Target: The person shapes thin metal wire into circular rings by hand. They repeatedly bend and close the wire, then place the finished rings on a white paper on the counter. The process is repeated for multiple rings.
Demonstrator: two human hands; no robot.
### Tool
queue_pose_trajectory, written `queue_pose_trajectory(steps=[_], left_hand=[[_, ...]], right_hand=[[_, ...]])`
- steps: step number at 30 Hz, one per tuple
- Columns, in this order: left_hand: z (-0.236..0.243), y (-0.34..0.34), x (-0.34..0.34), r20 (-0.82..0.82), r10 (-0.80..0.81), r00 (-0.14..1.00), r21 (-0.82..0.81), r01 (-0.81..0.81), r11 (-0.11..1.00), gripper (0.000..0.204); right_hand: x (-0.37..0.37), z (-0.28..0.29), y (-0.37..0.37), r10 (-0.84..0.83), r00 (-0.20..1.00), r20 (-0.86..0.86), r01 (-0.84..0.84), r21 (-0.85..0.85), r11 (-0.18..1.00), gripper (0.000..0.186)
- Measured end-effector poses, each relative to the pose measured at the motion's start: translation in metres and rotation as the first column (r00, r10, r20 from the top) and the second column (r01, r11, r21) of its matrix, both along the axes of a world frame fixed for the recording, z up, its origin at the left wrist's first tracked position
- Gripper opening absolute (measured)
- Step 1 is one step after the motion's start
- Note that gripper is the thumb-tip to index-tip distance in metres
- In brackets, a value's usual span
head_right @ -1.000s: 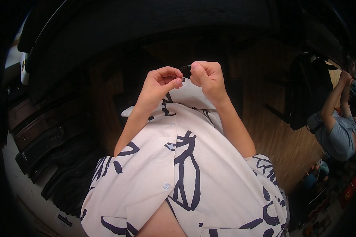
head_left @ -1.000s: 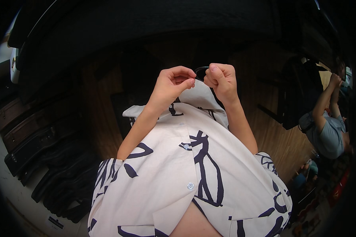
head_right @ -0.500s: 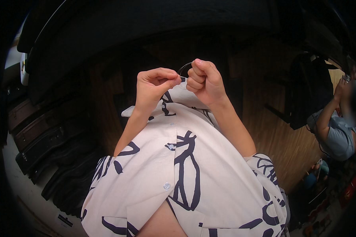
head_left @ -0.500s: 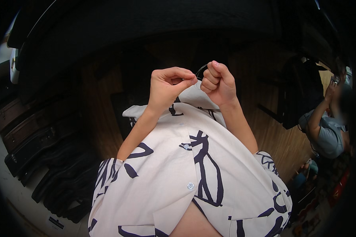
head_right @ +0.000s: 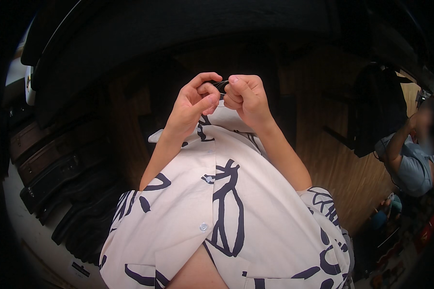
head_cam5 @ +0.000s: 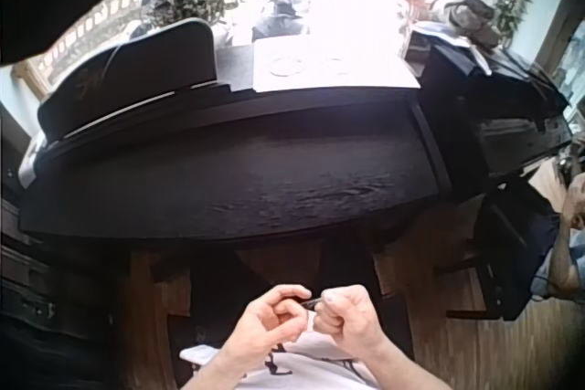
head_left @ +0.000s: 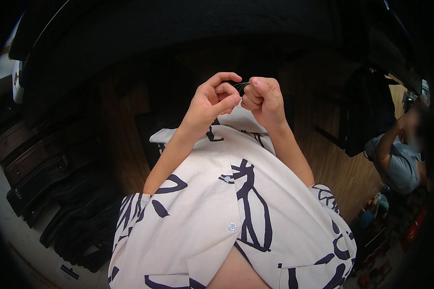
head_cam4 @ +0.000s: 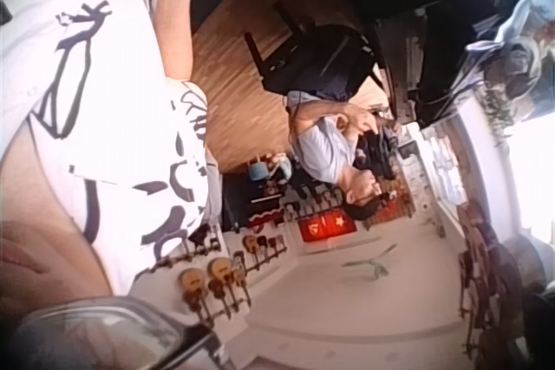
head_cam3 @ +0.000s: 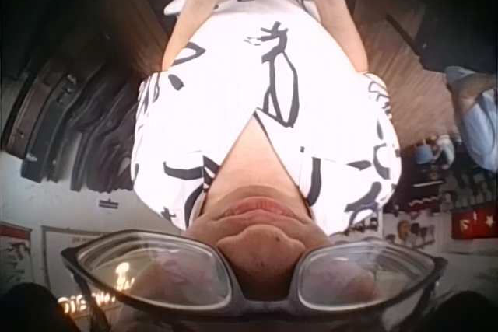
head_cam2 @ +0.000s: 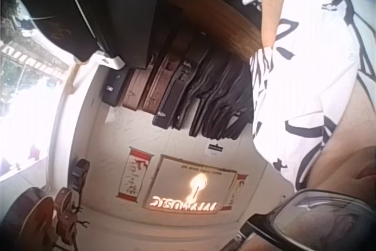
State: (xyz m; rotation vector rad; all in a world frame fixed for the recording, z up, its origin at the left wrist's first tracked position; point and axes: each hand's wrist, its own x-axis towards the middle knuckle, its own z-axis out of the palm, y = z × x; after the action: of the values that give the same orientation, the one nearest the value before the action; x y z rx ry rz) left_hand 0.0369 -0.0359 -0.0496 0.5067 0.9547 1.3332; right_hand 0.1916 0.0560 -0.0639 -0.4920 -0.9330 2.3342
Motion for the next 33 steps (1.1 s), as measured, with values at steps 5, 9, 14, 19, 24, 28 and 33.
queue_pose_trajectory(steps=[5,9,14,19,24,28,33], left_hand=[[-0.004,0.000,-0.001,-0.066,-0.046,0.997,-0.038,0.044,0.998,0.040],[-0.011,0.000,-0.002,-0.063,-0.066,0.996,-0.119,0.058,0.991,0.036],[-0.014,-0.001,0.001,-0.025,-0.011,1.000,-0.155,0.007,0.988,0.039],[-0.012,-0.001,0.003,0.013,-0.049,0.999,-0.180,0.051,0.982,0.040],[-0.019,-0.003,0.000,-0.055,-0.065,0.996,-0.198,0.053,0.979,0.032],[-0.025,-0.005,-0.002,-0.052,0.006,0.999,-0.134,-0.012,0.991,0.021],[-0.023,-0.004,-0.002,0.005,0.041,0.999,-0.074,-0.041,0.996,0.017]], right_hand=[[0.000,-0.001,-0.005,-0.034,0.997,0.073,0.021,0.161,0.987,0.045],[0.003,0.000,-0.003,-0.058,0.995,0.085,0.036,0.236,0.971,0.044],[0.003,-0.003,-0.003,-0.090,0.989,0.119,0.051,0.294,0.954,0.043],[0.005,-0.001,-0.002,-0.235,0.945,0.229,0.050,0.607,0.793,0.042],[0.010,-0.003,0.005,-0.299,0.925,0.234,0.063,0.682,0.728,0.042],[0.012,-0.004,0.007,-0.194,0.971,0.143,0.119,0.417,0.901,0.044],[0.013,-0.001,0.009,-0.109,0.993,0.046,0.102,0.131,0.986,0.046]])
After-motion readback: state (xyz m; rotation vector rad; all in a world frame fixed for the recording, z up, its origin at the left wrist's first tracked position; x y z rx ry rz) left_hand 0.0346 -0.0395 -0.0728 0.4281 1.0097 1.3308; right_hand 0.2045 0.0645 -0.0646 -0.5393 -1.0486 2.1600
